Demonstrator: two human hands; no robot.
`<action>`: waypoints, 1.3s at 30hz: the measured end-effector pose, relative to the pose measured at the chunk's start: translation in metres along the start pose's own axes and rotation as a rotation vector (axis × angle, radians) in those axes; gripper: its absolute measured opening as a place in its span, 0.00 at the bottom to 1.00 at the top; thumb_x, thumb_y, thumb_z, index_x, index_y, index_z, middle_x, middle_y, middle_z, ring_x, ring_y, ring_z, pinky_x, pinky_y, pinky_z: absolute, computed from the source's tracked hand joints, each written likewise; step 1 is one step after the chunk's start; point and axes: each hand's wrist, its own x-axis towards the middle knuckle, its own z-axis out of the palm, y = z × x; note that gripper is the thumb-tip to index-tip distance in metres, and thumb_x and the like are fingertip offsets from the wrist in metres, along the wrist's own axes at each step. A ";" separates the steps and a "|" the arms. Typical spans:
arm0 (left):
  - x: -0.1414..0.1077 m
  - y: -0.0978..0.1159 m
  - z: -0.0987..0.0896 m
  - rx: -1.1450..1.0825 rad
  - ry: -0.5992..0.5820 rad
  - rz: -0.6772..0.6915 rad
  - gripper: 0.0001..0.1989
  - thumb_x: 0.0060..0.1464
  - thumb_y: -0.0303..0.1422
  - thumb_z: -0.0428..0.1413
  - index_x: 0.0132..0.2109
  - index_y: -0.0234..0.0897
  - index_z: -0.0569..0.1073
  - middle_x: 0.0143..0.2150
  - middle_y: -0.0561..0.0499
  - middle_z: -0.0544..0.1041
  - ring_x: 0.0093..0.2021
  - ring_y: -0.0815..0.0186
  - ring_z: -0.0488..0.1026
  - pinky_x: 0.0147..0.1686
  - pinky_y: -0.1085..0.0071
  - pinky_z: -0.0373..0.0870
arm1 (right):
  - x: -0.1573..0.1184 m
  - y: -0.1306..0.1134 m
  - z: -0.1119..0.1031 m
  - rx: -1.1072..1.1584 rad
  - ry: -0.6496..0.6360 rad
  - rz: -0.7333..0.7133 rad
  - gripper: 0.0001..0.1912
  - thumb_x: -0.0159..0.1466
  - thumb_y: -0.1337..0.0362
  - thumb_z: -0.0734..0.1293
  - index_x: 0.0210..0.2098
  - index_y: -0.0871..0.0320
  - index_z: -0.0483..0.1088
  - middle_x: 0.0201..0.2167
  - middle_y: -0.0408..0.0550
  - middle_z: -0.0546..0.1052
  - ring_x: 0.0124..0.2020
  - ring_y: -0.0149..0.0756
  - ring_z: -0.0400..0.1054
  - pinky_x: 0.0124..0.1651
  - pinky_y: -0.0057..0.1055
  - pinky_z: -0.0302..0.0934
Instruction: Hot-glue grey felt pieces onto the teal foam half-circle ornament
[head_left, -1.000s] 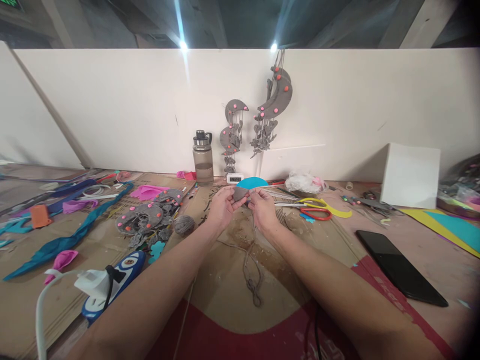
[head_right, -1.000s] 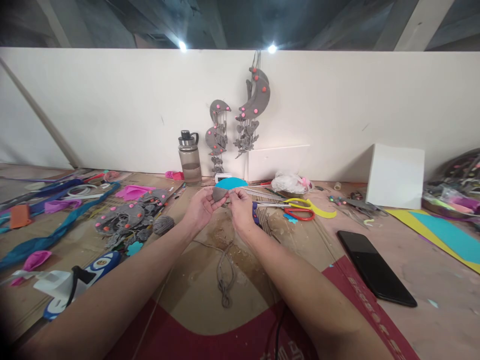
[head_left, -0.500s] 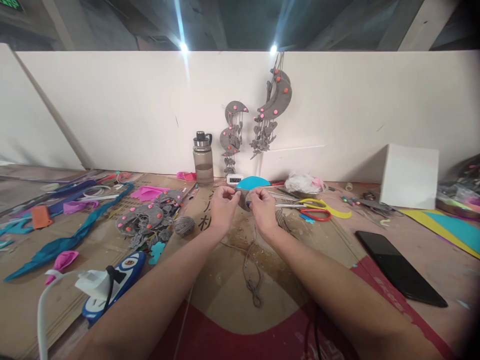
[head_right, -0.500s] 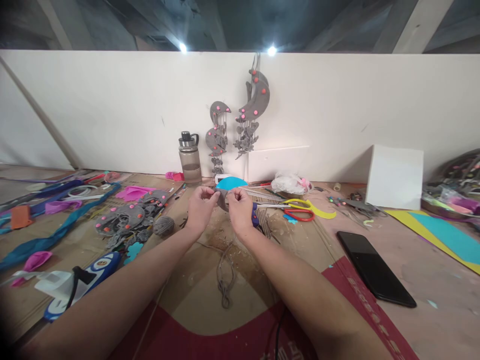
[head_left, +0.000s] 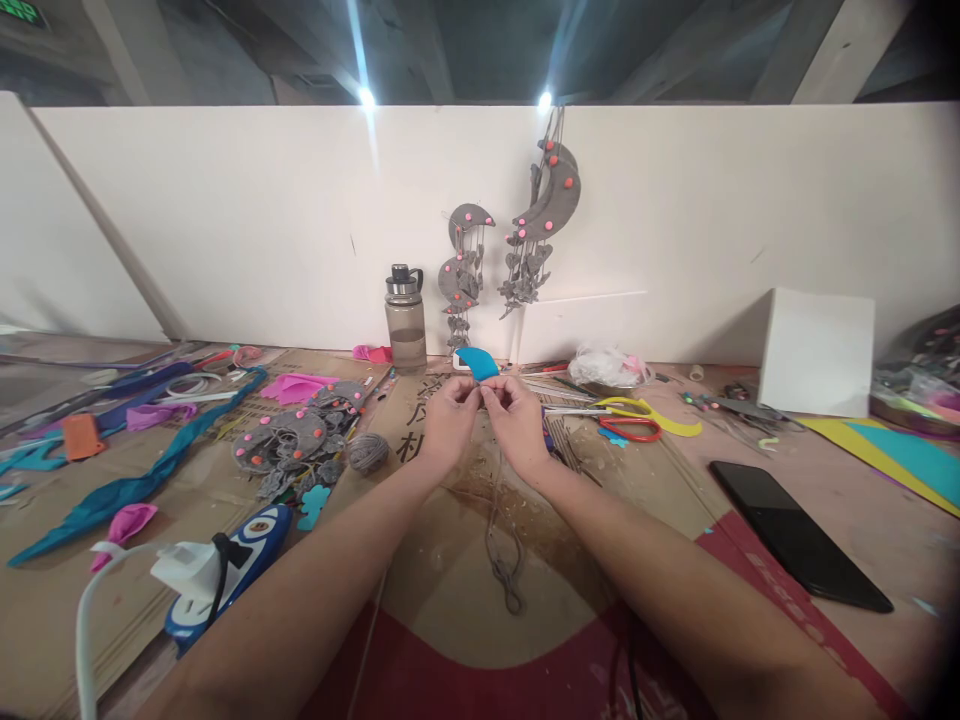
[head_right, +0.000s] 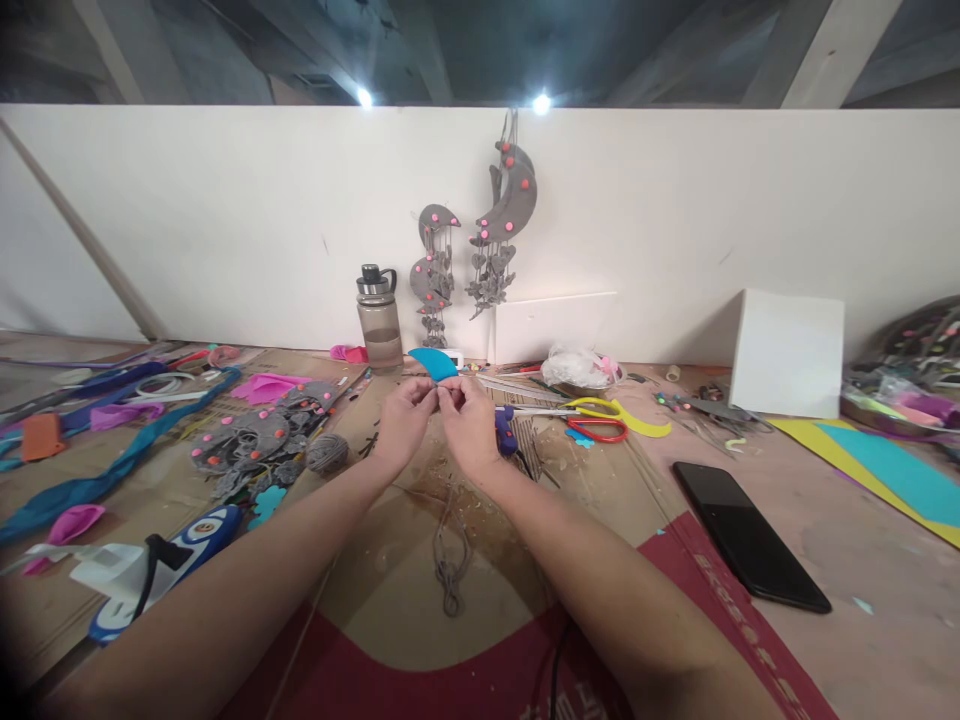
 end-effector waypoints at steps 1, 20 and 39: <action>0.001 0.001 0.000 -0.039 -0.006 -0.017 0.04 0.49 0.32 0.58 0.31 0.37 0.75 0.31 0.51 0.75 0.34 0.66 0.70 0.38 0.71 0.64 | 0.000 0.000 0.000 0.000 -0.001 -0.002 0.05 0.60 0.62 0.62 0.30 0.55 0.68 0.25 0.41 0.68 0.28 0.32 0.59 0.34 0.30 0.53; 0.003 -0.002 0.002 -0.201 -0.036 -0.138 0.06 0.47 0.35 0.58 0.29 0.37 0.72 0.29 0.54 0.73 0.30 0.70 0.65 0.31 0.75 0.61 | 0.008 0.017 0.000 0.142 -0.016 0.130 0.08 0.59 0.60 0.61 0.31 0.56 0.70 0.25 0.41 0.69 0.27 0.32 0.59 0.33 0.29 0.54; 0.012 0.015 -0.004 -0.468 0.002 -0.375 0.11 0.39 0.33 0.64 0.27 0.33 0.70 0.29 0.52 0.71 0.33 0.69 0.71 0.46 0.57 0.72 | 0.009 0.014 -0.003 0.137 -0.018 0.157 0.11 0.58 0.60 0.64 0.39 0.56 0.67 0.27 0.41 0.69 0.29 0.33 0.62 0.36 0.30 0.57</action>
